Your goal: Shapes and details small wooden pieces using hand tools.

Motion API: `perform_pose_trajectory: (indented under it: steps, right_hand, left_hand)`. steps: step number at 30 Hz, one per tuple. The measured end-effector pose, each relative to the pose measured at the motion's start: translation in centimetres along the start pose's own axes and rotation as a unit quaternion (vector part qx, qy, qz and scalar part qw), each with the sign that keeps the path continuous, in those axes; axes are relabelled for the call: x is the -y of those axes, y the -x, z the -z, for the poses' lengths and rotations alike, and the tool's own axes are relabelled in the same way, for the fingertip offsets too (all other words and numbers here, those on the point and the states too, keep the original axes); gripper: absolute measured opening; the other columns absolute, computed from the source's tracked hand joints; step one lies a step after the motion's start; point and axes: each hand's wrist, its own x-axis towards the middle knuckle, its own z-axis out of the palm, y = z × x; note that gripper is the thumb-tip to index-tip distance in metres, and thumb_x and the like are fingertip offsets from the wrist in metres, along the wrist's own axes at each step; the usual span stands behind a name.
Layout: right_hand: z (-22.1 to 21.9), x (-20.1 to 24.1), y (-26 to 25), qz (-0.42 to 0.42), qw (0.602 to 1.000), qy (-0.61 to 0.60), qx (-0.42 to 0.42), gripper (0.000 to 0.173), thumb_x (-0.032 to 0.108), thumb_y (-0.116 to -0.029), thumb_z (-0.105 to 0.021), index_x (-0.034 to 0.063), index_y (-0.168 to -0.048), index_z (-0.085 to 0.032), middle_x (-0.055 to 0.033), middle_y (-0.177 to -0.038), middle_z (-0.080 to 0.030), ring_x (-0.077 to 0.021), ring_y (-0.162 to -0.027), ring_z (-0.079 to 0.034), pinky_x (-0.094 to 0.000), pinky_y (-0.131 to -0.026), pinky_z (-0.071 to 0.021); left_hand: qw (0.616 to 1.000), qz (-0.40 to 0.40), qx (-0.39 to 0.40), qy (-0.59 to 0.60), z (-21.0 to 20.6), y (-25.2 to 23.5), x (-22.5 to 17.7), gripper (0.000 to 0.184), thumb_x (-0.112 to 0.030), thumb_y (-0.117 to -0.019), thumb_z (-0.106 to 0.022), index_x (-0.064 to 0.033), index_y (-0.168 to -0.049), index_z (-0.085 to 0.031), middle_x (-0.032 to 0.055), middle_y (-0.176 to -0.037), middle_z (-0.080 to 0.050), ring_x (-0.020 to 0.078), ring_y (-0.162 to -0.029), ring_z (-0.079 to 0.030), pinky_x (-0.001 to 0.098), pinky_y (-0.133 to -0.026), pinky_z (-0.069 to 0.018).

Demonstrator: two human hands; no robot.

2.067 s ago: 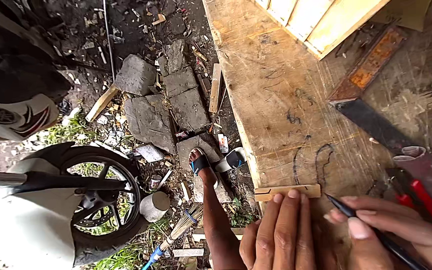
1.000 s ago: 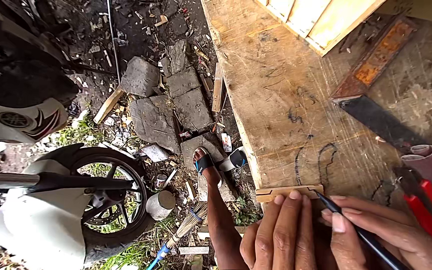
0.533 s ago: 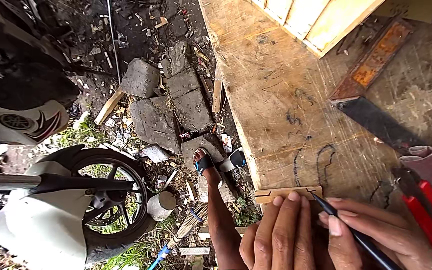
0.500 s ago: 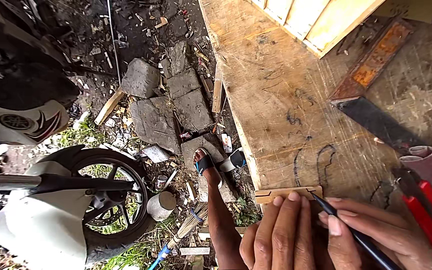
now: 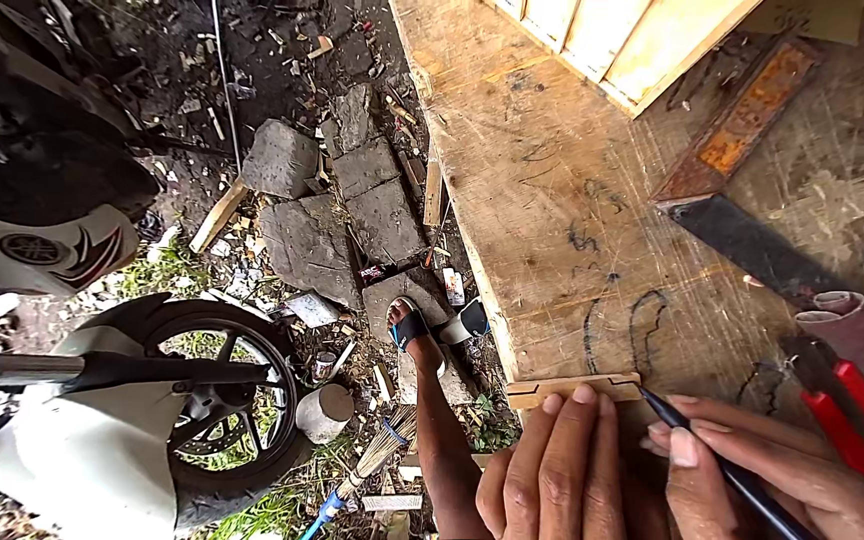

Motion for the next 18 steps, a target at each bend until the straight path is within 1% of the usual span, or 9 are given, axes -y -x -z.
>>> perform_pose_trajectory:
  steps: [3,7,11,14,18]
  right_hand:
    - [0.02,0.02,0.03,-0.004,1.0,-0.004,-0.003,0.008,0.005,-0.0944,-0.066,0.0093,-0.101,-0.066,0.0038,-0.108,-0.072,-0.0032,-0.098,-0.071,-0.0182,-0.082,-0.0616]
    - [0.03,-0.01,-0.03,0.013,1.0,-0.014,0.024,0.008,0.006,-0.0936,-0.067,0.009,-0.1,-0.068,0.0037,-0.108,-0.072,-0.0038,-0.102,-0.07,-0.0187,-0.086,-0.0612]
    - [0.04,-0.15,-0.03,0.027,0.999,-0.004,0.03,0.007,0.007,-0.0933,-0.067,0.0081,-0.1,-0.068,0.0028,-0.108,-0.072,-0.0039,-0.105,-0.07,-0.0187,-0.088,-0.0602]
    - [-0.16,-0.01,-0.06,0.024,0.999,0.0,0.021,0.006,0.006,-0.0924,-0.068,0.0071,-0.098,-0.068,0.0017,-0.105,-0.073,-0.0048,-0.103,-0.07,-0.0195,-0.088,-0.0606]
    - [-0.12,-0.11,0.05,0.016,1.0,0.003,0.011,0.005,0.007,-0.093,-0.067,0.0078,-0.098,-0.067,0.0025,-0.106,-0.072,-0.0037,-0.101,-0.071,-0.0183,-0.085,-0.061]
  left_hand:
    - [1.0,0.0,0.005,-0.001,0.04,-0.02,-0.01,0.023,-0.026,-0.099,-0.059,-0.0095,-0.105,-0.074,0.0059,-0.113,-0.072,0.0163,-0.112,-0.057,0.0308,-0.096,-0.0353]
    - [1.0,0.005,0.001,0.014,0.0,0.0,0.05,0.024,-0.027,-0.1001,-0.06,-0.0094,-0.105,-0.075,0.0047,-0.114,-0.072,0.0147,-0.113,-0.057,0.0302,-0.097,-0.0355]
    - [1.0,0.006,-0.001,0.018,-0.05,0.02,0.07,0.024,-0.027,-0.1007,-0.059,-0.009,-0.104,-0.075,0.0046,-0.114,-0.072,0.0142,-0.113,-0.057,0.0299,-0.096,-0.0354]
    - [1.0,0.005,-0.003,0.012,-0.07,0.02,0.07,0.024,-0.026,-0.1004,-0.059,-0.0094,-0.104,-0.075,0.0047,-0.113,-0.072,0.0145,-0.113,-0.057,0.03,-0.096,-0.0357]
    - [1.0,0.0,0.004,0.007,0.05,-0.06,0.05,0.023,-0.025,-0.1004,-0.058,-0.009,-0.105,-0.074,0.0057,-0.113,-0.072,0.0156,-0.113,-0.057,0.0305,-0.096,-0.0356]
